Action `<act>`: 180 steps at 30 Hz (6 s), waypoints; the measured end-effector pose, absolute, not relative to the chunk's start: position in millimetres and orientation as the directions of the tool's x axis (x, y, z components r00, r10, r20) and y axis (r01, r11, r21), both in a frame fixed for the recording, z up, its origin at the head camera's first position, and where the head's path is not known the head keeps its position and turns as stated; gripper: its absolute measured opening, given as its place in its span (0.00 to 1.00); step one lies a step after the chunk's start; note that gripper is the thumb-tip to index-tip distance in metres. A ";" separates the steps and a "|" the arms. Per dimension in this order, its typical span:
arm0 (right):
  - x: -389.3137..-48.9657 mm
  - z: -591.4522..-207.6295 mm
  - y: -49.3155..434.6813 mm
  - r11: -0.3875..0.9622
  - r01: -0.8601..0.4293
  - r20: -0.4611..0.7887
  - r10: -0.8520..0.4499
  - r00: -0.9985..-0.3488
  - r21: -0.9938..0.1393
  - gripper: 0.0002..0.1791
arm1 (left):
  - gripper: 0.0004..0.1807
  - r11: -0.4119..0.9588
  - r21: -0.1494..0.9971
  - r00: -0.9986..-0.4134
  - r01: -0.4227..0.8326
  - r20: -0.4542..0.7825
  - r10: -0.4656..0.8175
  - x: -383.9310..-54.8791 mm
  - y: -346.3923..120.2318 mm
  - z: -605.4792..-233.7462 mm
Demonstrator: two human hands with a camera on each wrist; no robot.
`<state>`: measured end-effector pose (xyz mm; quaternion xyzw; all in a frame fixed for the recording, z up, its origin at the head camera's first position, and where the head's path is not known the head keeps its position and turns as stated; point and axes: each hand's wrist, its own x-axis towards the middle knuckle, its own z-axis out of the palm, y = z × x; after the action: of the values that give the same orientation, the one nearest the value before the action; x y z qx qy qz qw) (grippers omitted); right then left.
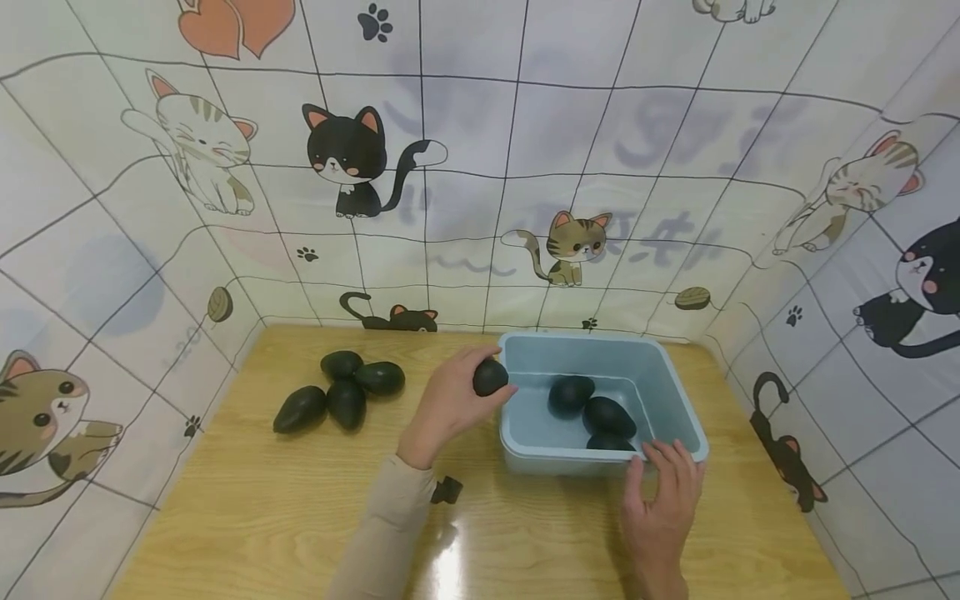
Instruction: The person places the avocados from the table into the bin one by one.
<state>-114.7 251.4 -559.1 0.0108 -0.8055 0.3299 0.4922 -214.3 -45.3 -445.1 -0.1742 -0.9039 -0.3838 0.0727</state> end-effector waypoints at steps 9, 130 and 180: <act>-117.3 -554.4 253.4 0.802 -0.345 0.812 0.271 -0.518 -0.488 0.13 | 0.35 0.638 0.663 -0.920 0.392 0.277 0.278 -213.4 -38.5 -445.2; -118.1 -534.0 236.4 0.788 -0.226 0.780 0.439 -0.447 -0.573 0.09 | 0.26 0.690 0.551 -0.882 0.469 0.333 0.334 -197.0 -17.6 -460.3; -114.2 -534.3 240.2 0.806 -0.148 0.738 0.429 -0.521 -0.574 0.13 | 0.25 0.703 0.615 -0.931 0.357 0.300 0.210 -202.2 -62.8 -497.9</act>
<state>-114.2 240.2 -534.3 -0.0858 -0.8189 0.2997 0.4819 -202.2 -62.8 -497.9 -0.1544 -0.9169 -0.3530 0.1041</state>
